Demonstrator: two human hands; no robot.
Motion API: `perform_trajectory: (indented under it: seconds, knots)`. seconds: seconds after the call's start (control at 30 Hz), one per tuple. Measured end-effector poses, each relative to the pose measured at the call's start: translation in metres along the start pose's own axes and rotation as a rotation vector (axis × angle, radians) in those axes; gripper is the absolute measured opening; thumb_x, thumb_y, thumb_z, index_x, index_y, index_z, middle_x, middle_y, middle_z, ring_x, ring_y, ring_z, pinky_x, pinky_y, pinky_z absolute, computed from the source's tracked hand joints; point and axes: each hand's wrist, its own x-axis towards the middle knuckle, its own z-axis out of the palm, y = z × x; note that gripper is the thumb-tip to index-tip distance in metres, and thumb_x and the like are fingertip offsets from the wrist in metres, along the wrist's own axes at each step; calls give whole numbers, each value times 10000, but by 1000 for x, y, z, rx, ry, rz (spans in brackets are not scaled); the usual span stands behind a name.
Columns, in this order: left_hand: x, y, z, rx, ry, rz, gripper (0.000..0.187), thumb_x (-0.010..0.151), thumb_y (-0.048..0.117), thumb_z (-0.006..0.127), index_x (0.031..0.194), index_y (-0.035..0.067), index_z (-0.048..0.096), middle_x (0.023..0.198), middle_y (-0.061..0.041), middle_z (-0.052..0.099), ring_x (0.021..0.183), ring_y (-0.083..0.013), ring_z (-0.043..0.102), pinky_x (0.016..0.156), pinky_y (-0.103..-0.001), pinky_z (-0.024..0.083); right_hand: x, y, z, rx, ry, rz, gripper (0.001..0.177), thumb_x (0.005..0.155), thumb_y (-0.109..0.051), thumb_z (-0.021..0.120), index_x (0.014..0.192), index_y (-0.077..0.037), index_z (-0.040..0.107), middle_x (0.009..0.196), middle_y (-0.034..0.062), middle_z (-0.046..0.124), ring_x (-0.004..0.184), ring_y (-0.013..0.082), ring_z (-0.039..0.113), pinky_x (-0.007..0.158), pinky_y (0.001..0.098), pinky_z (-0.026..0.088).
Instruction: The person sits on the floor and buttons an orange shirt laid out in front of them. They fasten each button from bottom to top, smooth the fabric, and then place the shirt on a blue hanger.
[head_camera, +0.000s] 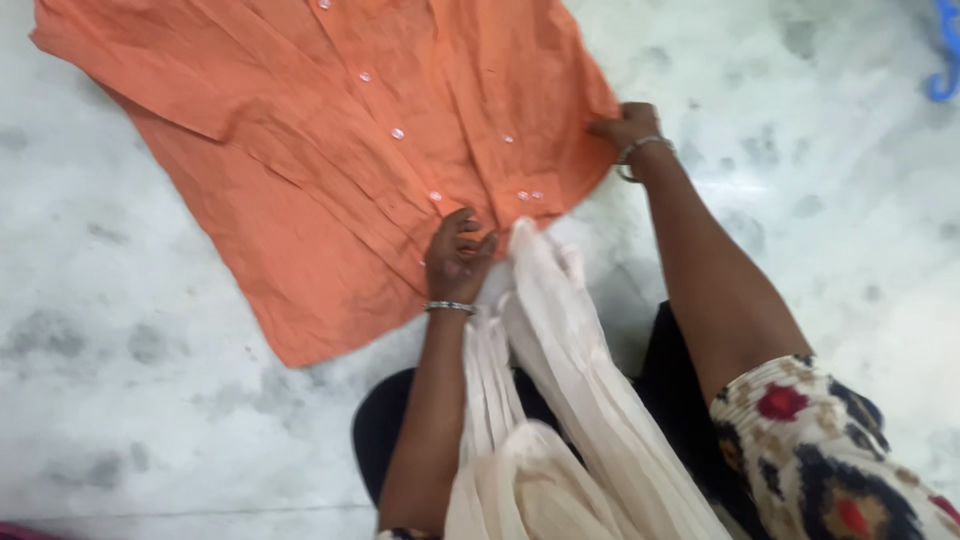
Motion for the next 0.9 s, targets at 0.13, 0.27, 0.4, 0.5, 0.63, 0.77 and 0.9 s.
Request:
perform_trajectory:
  seconds: [0.13,0.27,0.4,0.5,0.63,0.77,0.9]
  knots:
    - [1,53,25,214,91,437,502,734,266,864,1158,100,652,1164,-197,634,1073,-362,619,914,-462,546,-60,-72,-18,266,-208,-151,368,879,-199,751,1168,21,694,1049,114,768,856,203,774,686,372,652]
    - [22,95,71,449,231,963,506,649,443,794,1101,251,674,1242,-329,590,1164,-494,493,973,-524,451,-106,-142,-14,356,-327,-359,350,881,-109,729,1182,52,652,1042,152,738,839,232,768,718,384,672]
    - [62,78,80,334,290,698,505,896,345,685,1348,164,553,1200,-218,611,1104,-419,579,980,-486,504,-86,-156,-11,522,-618,-295,262,943,-180,679,1095,26,628,1013,140,771,855,234,799,704,352,645]
    - [82,36,51,314,75,343,666,966,290,612,1559,27,457,1158,-206,609,785,-333,560,767,-453,514,-44,-120,-8,467,-339,-435,236,1005,-185,693,1031,49,685,940,127,753,815,205,753,703,309,627]
    - [109,18,42,415,204,491,586,959,172,540,1524,29,478,1512,-116,604,715,-295,529,713,-417,510,-10,-57,0,-178,189,-603,142,947,-134,751,1020,-18,715,911,134,774,779,197,751,694,300,600]
    - [106,26,42,394,171,534,538,978,96,544,1492,-50,478,1548,-163,547,633,-285,504,661,-402,482,-4,-21,26,-242,89,-951,233,1070,-216,644,1278,-111,657,1233,98,710,1028,176,747,862,322,671]
    - [89,32,46,548,155,671,505,952,34,584,1434,-74,481,1545,-171,539,653,-278,520,637,-388,446,3,-15,37,-760,39,-1004,707,889,-461,793,1499,-240,510,1648,98,404,1489,337,405,1096,602,375]
